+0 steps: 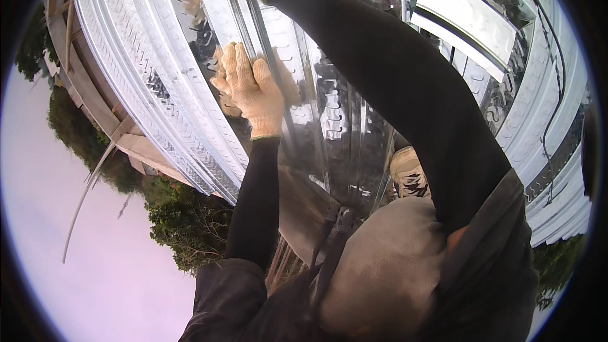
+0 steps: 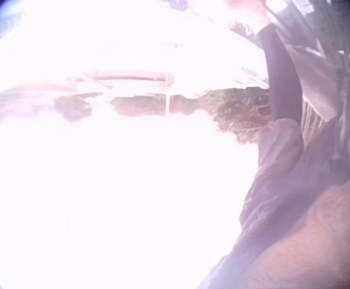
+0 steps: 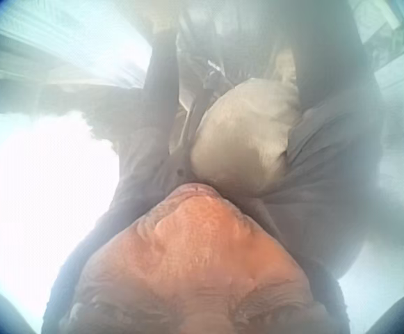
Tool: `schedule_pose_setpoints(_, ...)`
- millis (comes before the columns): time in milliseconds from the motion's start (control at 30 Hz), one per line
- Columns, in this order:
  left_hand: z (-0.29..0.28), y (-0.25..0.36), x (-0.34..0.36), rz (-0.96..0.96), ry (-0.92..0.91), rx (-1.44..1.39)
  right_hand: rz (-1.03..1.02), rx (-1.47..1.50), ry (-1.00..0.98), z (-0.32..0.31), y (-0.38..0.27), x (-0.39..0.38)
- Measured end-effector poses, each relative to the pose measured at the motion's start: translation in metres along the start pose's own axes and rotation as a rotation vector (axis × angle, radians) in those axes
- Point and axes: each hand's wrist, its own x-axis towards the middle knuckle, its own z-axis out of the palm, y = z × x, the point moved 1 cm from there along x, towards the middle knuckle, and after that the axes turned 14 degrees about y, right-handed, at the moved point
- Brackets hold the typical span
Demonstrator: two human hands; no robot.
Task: The person positions and aligns long metal roofing panels on a sloped roof, smoothing and adjusting them by hand. Another worker is visible nearby, also working on the roof.
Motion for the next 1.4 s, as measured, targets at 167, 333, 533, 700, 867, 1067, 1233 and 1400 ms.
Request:
schedule_pose_setpoints(167,-0.003,0.006,0.002,0.074,0.004,0.017,0.004,0.011,0.000,-0.004,-0.005,0.001)
schedule_pose_setpoints(333,-0.005,0.018,0.003,-0.009,0.012,-0.062,-0.002,0.025,-0.005,-0.009,-0.010,-0.001)
schedule_pose_setpoints(533,0.003,0.016,0.003,0.077,0.018,-0.024,-0.044,0.027,-0.006,-0.007,-0.015,0.000)
schedule_pose_setpoints(700,-0.002,0.014,0.002,0.071,-0.030,-0.064,-0.101,0.019,-0.002,0.000,-0.017,0.010)
schedule_pose_setpoints(867,-0.003,0.021,0.006,0.047,-0.027,0.012,-0.235,0.005,0.039,0.024,-0.035,0.043)
schedule_pose_setpoints(1067,-0.005,0.022,0.008,0.000,-0.092,0.018,-0.502,0.090,0.242,0.076,-0.068,0.104)
schedule_pose_setpoints(1233,-0.002,0.021,-0.001,0.018,-0.001,0.048,-0.447,-0.238,-0.167,0.098,-0.047,0.109)
schedule_pose_setpoints(1400,-0.002,0.021,0.006,0.022,0.014,0.055,-0.410,-0.199,-0.267,0.098,-0.047,0.127)
